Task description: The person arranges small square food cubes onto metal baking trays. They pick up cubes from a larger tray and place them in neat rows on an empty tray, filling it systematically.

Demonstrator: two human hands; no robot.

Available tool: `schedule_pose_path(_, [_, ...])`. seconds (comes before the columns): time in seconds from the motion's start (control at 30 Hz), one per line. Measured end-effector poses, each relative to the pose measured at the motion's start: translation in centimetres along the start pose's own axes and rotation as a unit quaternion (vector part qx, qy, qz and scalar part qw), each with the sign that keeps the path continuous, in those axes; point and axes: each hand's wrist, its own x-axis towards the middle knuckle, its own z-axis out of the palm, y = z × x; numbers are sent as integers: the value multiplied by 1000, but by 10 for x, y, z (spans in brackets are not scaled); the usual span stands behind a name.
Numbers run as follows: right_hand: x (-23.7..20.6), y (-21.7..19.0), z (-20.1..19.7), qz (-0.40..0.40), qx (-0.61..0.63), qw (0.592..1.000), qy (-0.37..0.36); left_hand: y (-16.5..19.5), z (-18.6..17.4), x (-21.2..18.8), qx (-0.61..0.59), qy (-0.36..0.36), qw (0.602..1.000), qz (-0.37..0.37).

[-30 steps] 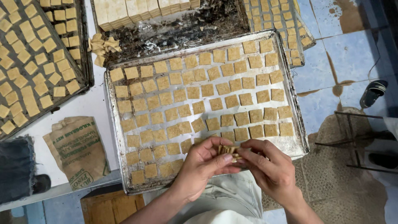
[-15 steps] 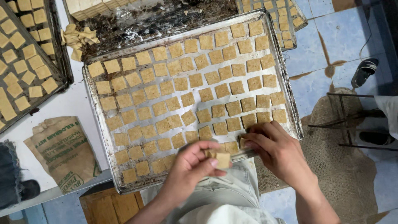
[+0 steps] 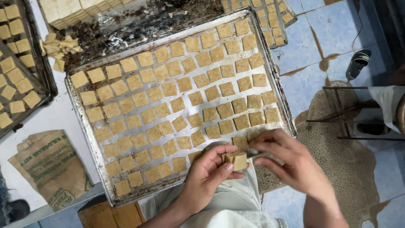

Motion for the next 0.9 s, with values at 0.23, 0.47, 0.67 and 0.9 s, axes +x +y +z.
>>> schedule_pose_path(0.23, [-18,14,14,-41,-26,997,59,-8,8,11,-2,13,1000,-14])
schedule_pose_path(0.47, [-20,36,-33,46,-193,975,96,-17,16,15,44,-68,997,17])
schedule_pose_path(0.67, [-13,24,-37,83,-196,975,67,-25,31,29,92,-103,990,8])
schedule_pose_path(0.9, [-13,23,-37,136,-131,974,123,-3,24,4,6,-74,997,9])
